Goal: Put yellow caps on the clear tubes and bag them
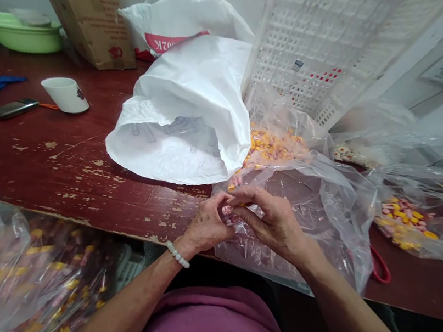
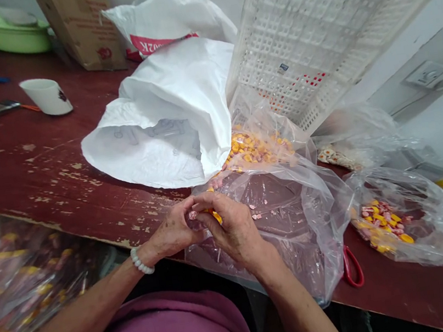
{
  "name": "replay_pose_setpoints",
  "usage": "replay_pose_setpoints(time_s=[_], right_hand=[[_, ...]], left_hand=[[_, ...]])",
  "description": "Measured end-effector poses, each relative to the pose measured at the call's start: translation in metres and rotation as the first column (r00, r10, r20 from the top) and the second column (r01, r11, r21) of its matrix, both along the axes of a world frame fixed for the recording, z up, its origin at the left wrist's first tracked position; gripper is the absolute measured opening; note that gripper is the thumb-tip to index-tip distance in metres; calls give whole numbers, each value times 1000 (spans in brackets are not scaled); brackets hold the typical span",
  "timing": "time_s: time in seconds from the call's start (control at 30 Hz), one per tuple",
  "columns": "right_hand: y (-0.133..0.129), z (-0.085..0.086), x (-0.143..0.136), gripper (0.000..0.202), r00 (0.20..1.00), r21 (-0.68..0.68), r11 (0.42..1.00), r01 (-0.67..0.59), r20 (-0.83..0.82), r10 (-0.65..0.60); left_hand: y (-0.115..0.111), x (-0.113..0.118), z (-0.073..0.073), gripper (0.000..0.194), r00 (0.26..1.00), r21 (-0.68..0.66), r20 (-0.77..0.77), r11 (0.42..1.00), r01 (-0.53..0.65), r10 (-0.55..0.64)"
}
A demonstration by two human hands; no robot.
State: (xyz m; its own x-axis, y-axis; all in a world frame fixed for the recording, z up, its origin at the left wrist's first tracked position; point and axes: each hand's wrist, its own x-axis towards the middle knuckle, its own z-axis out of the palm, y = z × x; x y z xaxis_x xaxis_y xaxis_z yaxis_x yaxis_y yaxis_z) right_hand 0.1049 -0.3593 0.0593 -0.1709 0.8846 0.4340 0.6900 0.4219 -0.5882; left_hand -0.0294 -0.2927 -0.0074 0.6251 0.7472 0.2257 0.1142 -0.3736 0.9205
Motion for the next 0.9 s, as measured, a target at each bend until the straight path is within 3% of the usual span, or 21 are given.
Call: replay_pose_setpoints(time_s=[0.13,0.23,0.3,0.43,0.5,0.57,0.63,0.67,0.73,0.8,0.9], right_hand=[[4,3,8,29,998,-54,997,-58,3,58],[3,1,14,23,993,74,991,113,-48,-110],[1,-6,11,19,985,129,977,169,11,-171],[-3,-24,-7,25,977,44,996,83,194,-90],[-5,-28,-7,27,977,-3,997,79,200,-77],[-7,-30,11,26,978,23,987,159,133,-161],[-7,-36,44,26,926,58,926,372,37,-375],[-5,-41,63,27,858,60,857,512,12,-514],[5,-55,100,28,714,-50,717,695,166,-680],[20,-70,121,28,663,-113,671,733,342,-666],[51,-80,115,35,634,-67,709,702,513,-579]], left_hand=[[-1,2,-1,43,999,-58,45,998,10,-7],[0,-1,1,41,997,-153,70,988,-4,15],[0,-2,2,40,995,-209,94,978,3,17],[-3,-1,0,32,990,-235,144,972,25,9],[-3,-1,-2,29,990,-277,141,961,22,18],[1,-4,-4,34,986,-377,153,926,1,61],[8,-12,-4,41,975,-487,161,872,-57,153],[12,-18,-3,44,967,-528,147,843,-99,205],[18,-30,1,48,953,-560,101,808,-184,287],[21,-39,5,50,940,-552,75,798,-240,334],[20,-43,8,51,929,-531,69,802,-274,363]])
